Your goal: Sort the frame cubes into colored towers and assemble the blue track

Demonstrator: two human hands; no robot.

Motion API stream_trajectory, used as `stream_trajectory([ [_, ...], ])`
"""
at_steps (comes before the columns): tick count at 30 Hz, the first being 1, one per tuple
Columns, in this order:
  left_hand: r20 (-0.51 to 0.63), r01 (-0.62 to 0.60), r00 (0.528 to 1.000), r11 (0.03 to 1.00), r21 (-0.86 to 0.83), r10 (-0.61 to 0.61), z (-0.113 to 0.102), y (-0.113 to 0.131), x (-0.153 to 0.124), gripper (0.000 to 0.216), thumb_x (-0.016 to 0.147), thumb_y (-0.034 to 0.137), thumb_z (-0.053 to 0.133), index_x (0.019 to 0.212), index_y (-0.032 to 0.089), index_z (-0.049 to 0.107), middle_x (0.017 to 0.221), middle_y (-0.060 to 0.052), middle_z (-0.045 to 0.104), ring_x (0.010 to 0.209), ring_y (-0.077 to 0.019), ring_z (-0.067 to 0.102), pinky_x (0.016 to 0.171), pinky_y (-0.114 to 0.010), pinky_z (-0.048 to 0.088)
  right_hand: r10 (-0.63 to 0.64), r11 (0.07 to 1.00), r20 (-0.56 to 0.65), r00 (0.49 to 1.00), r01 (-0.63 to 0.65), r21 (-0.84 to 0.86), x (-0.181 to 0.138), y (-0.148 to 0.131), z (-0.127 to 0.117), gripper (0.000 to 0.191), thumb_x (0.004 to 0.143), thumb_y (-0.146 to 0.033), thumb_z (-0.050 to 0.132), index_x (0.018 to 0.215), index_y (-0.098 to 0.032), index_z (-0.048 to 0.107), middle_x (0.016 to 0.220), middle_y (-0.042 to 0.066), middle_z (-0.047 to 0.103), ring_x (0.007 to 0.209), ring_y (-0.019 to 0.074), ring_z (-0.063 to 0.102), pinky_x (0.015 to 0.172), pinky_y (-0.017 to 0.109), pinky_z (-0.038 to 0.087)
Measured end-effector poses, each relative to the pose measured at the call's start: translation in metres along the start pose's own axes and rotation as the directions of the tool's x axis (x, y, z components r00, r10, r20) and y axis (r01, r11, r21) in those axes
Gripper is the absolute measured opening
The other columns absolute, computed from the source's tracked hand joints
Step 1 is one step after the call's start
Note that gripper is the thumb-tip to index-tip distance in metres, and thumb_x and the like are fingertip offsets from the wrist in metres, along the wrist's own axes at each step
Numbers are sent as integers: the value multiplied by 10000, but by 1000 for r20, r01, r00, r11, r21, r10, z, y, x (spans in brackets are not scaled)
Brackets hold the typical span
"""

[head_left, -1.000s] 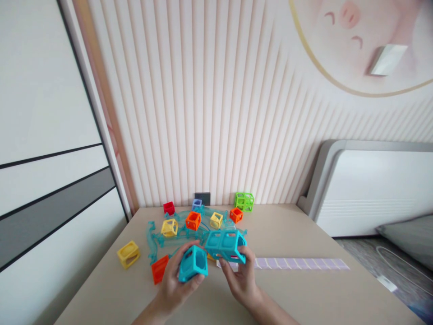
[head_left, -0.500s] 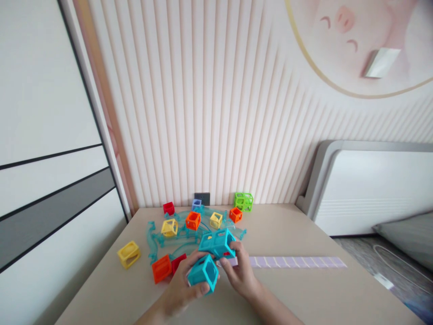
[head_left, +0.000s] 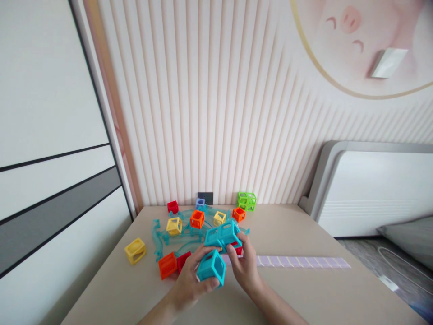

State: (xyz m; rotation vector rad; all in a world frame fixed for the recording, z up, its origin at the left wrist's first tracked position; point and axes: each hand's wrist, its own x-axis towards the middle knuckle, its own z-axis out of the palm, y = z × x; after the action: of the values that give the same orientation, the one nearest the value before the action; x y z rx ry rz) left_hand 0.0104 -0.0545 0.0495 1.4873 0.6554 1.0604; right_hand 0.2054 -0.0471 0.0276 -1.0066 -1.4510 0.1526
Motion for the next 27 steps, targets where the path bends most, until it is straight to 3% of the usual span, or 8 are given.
stream_trajectory([
  [4,30,-8,999,997,-79,10,1,-13,-4,595,690,447,868,1222,259,682,1341,-121,597,1176,-326,619,973,-417,536,227,974,-78,971,-227,16,24,8,-4,202,1012,-418,466,1059,-236,538,871,30,674,762,197,656,693,308,541],
  [6,72,-9,997,993,-117,18,3,-17,-5,607,687,453,873,1228,266,669,1357,-123,581,1190,-334,613,960,-435,542,260,956,-78,963,-268,-121,47,15,-10,255,1013,-449,451,1103,-225,535,922,55,694,810,219,668,704,321,533],
  [8,95,-5,995,993,-120,16,4,-17,-5,593,700,461,864,1227,278,664,1353,-117,584,1175,-323,624,954,-433,545,174,922,135,976,-113,-371,74,22,-13,268,982,-459,525,1102,-225,580,1003,81,706,919,252,670,794,352,515],
  [10,78,-7,997,996,-94,15,6,-15,-4,572,711,468,855,1220,288,667,1338,-106,600,1174,-309,625,974,-419,535,133,808,383,914,124,-576,101,30,-11,229,989,-414,536,1117,-243,616,1084,92,705,1038,273,650,933,393,459],
  [12,54,-10,998,998,-57,13,8,-13,-3,561,710,489,847,1206,286,677,1307,-103,627,1173,-305,621,987,-409,525,233,658,519,822,260,-707,123,40,-2,238,1010,-355,509,1202,-256,607,1186,103,681,1129,266,621,1010,391,399],
  [20,91,-5,996,999,41,1,11,-10,-4,650,698,603,810,1219,241,671,1275,-117,640,1169,-316,595,1022,-437,480,442,588,524,728,206,-782,156,83,48,295,955,-339,594,1233,-244,616,1145,110,724,1069,254,681,878,339,451],
  [24,120,20,992,1000,20,-22,12,-8,-4,661,700,615,801,1227,242,661,1258,-110,629,1120,-302,611,1001,-456,494,481,602,528,700,174,-779,153,86,52,338,941,-328,609,1265,-234,604,1181,129,710,1091,269,677,894,359,455],
  [27,131,48,990,999,-3,-47,12,-9,-4,680,692,617,807,1232,231,658,1219,-113,635,1108,-306,616,982,-458,504,464,636,529,710,148,-757,151,80,48,390,917,-308,642,1293,-221,589,1256,156,667,1169,295,636,953,392,438],
])
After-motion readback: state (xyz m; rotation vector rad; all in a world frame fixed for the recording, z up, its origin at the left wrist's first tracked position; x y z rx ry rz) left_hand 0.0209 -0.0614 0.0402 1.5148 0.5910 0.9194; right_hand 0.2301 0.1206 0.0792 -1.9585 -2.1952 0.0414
